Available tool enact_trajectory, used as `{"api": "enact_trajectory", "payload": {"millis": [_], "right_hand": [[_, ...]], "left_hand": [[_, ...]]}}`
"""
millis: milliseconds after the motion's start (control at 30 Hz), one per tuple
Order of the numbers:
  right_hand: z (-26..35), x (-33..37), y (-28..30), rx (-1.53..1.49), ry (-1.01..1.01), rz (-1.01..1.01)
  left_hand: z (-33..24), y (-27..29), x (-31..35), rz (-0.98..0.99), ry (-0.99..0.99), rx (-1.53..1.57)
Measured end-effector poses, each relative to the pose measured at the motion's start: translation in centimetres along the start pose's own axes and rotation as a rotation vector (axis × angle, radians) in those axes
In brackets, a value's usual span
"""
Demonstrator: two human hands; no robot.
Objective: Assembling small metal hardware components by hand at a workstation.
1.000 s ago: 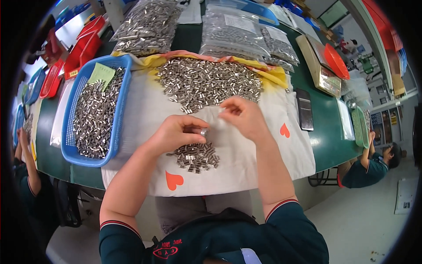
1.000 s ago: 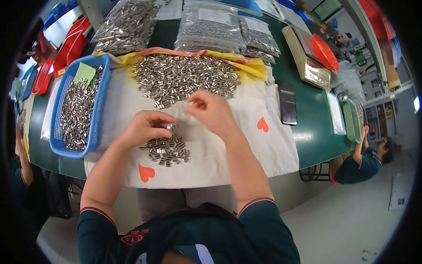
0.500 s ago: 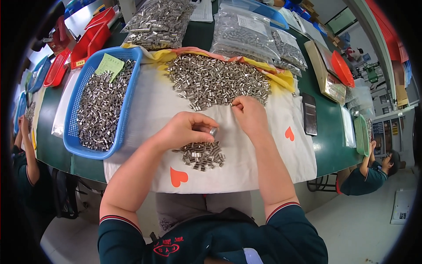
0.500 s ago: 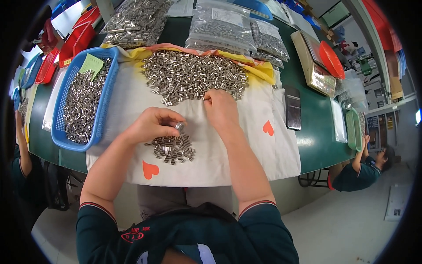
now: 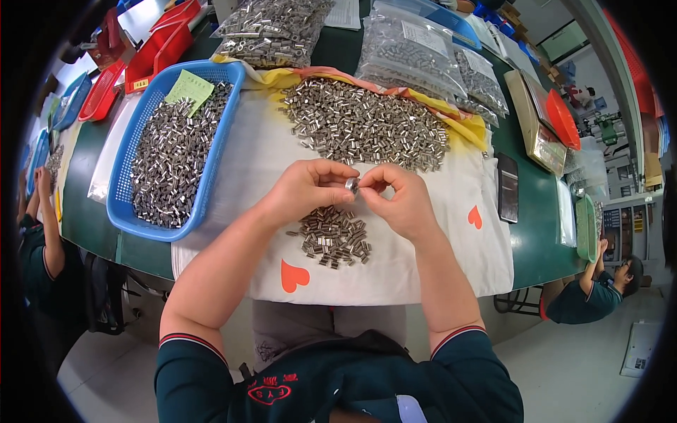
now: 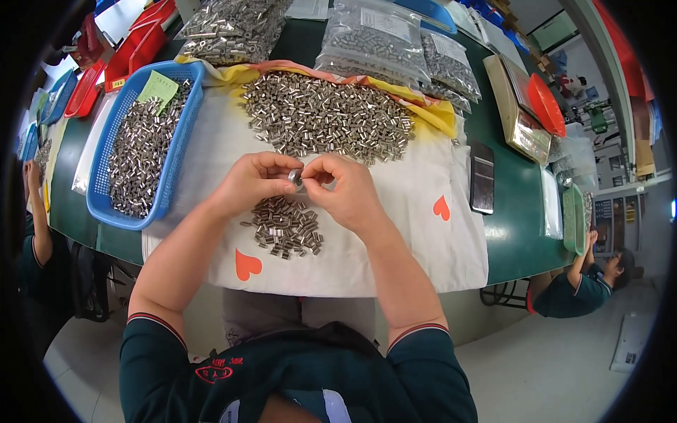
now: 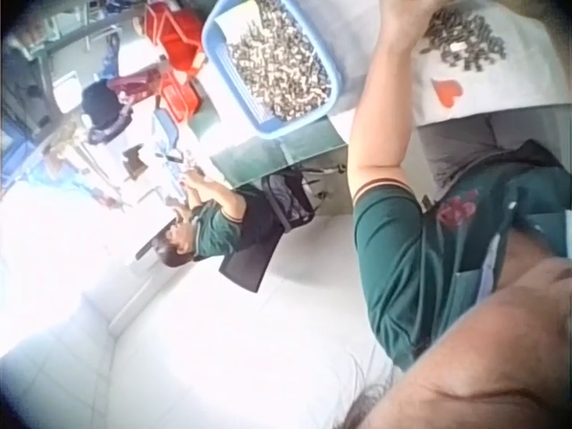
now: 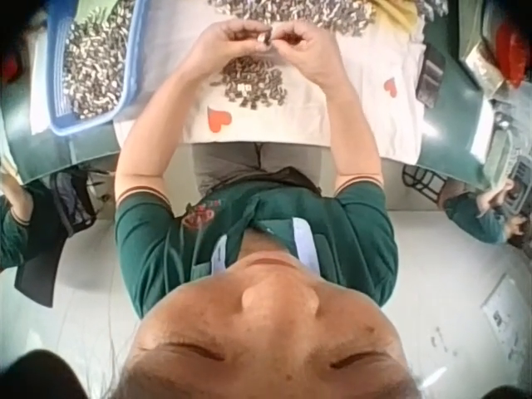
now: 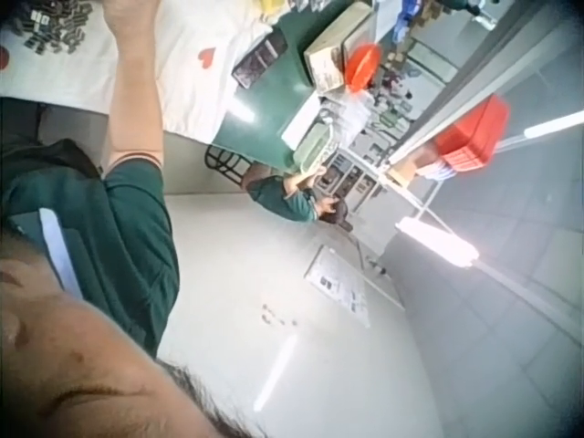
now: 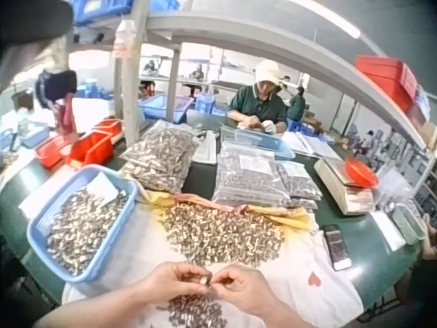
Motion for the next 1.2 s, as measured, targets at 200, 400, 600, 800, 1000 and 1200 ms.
{"api": "enact_trajectory", "payload": {"millis": [200, 400, 600, 800, 1000, 1200], "right_hand": [[1.2, 0.4, -0.4, 0.239, 0.276, -0.126], [1.3, 0.7, -1.2, 0.398, 0.497, -0.221], [0.1, 0.5, -0.1, 0.075, 0.009, -0.195], [0.1, 0.5, -1.0, 0.132, 0.214, -0.196], [0.1, 0.7, -0.3, 0.160, 0.265, -0.201], [-1.5, -0.3, -0.1, -0.118, -0.097, 0.044]], "left_hand": [[0.0, 0.1, -0.1, -0.031, 0.001, -0.017], [-0.1, 0.3, -0.1, -0.135, -0.027, -0.153], [-0.3, -0.5, -0.8, -0.059, -0.046, -0.064], [0.4, 0.9, -0.1, -0.169, -0.044, -0.065], [0.9, 0.8, -0.5, -0.103, -0.010, 0.018], [0.4, 0.5, -0.1, -0.053, -0.029, -0.072]]}}
Point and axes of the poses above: each hand's wrist, its own x-axis away from the middle knuckle, its own y-axis out of the back of the hand, z = x × y, the point moved 4 cm from there along -x, towards the middle knuckle, and after that the axes turned 13 degrees about -z, right-handed, at the moved point
